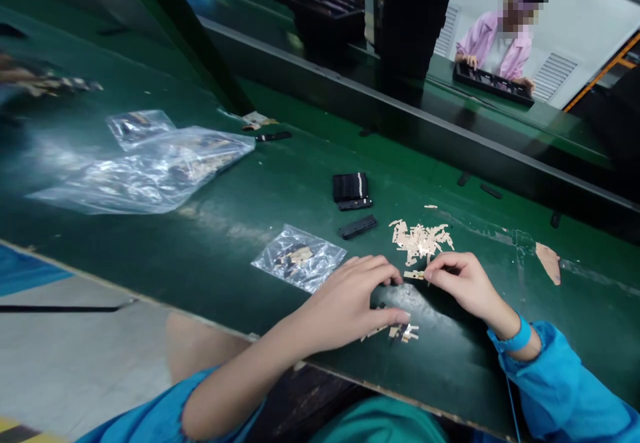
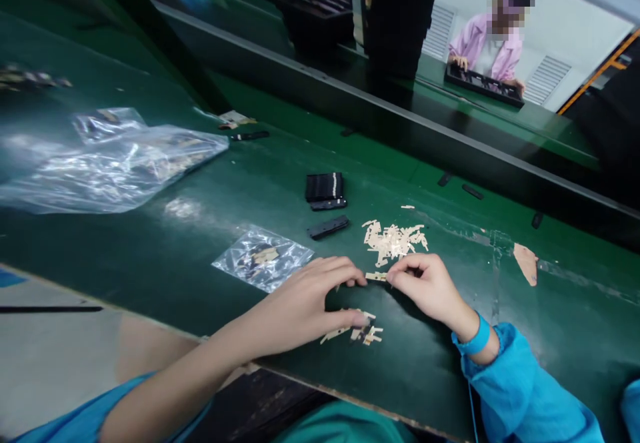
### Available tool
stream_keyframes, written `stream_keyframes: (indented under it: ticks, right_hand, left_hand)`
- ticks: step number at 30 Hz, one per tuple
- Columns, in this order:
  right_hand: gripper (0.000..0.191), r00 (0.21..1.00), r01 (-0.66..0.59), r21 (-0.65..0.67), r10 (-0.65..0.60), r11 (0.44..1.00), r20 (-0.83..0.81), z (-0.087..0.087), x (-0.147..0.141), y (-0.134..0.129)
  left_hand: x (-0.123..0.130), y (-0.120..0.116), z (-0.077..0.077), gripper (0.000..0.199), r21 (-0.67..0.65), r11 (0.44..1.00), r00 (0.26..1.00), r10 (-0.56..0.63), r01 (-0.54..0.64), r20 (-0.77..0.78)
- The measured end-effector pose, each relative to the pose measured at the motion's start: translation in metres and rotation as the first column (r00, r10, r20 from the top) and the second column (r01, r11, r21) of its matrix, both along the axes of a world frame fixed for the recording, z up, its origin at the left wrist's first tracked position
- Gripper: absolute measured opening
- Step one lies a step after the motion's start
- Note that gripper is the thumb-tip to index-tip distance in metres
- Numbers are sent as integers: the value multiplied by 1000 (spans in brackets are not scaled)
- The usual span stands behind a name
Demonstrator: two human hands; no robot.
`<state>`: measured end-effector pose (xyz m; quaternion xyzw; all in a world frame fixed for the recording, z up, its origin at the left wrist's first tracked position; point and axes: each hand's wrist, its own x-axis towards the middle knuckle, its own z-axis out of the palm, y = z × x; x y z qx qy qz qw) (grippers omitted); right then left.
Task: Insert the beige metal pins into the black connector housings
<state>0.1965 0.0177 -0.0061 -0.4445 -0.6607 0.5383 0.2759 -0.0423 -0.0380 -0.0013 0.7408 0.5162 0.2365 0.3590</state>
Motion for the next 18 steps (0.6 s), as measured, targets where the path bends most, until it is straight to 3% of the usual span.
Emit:
stream_keyframes:
  ticks: [4,9,15,18]
  right_hand:
    - [15,987,92,13,-90,996,-134,7,-6,3]
    - [14,971,102,22,-95,995,-220,15,1,7]
    - [19,980,182,223,-159,958,-118,21,7,13]
    - [23,985,162,376,-175,912,0,18,10,9]
  left_hand:
    - [11,31,16,31,-93,994,960,82,-59,266]
    - [25,69,35,28,-63,991,953,-93,116,288]
    - [37,77,26,18,11,1000,942,8,-12,337]
    - [38,70,25,23,83,997,944,-30,3,329]
